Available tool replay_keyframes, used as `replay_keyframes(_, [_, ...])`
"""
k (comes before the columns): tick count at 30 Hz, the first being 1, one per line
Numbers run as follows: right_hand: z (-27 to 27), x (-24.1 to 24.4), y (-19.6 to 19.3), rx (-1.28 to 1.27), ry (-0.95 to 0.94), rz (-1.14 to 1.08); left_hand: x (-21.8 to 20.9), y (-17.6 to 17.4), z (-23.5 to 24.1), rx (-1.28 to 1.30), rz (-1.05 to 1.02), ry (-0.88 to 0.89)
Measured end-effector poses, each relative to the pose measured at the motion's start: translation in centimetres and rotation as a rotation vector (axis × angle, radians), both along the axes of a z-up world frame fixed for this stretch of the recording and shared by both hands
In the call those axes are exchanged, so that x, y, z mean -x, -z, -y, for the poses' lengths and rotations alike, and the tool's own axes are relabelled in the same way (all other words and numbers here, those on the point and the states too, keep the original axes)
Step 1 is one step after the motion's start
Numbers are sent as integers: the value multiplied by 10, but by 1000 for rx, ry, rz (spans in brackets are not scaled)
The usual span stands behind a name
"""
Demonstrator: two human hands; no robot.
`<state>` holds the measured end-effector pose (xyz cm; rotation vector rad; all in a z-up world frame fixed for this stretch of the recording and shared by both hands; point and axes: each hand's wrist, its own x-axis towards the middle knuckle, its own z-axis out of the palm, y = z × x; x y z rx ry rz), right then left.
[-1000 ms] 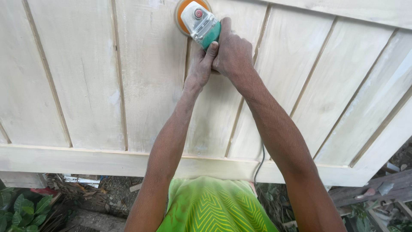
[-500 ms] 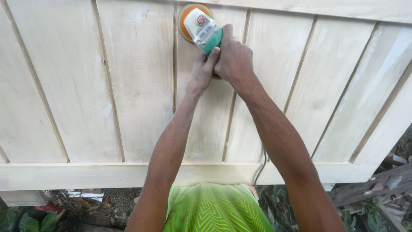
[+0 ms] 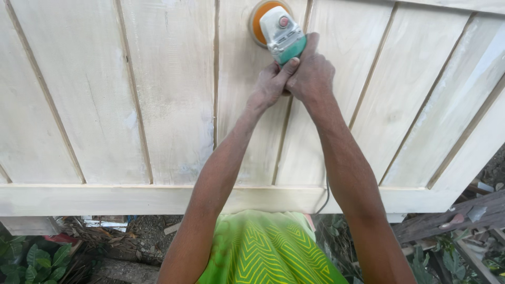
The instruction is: The person uses an electric orbital sander to smooth the surface of a large, light-colored wooden door. They systematically move the tool across the flat panels and the frame of the door, which is propped up on a wooden stand outdoors.
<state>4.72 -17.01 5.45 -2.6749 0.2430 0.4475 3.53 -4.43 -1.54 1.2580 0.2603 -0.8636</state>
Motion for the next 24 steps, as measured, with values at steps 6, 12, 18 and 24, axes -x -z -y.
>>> replay_keyframes(6, [-63,-31,10,-16,-82,0,-22,-16,-64,25,70,-125])
replay_keyframes(12, [-48,-35,22,32,-77,47,-27,-2,-53,39,106,-71])
replay_keyframes(18, [33,-5,-1,-31,-63,82,-7,1,29,-27,60,30])
replay_keyframes(24, [24,65,-14,66,-78,-246,87,-6,25,-102,127,-41])
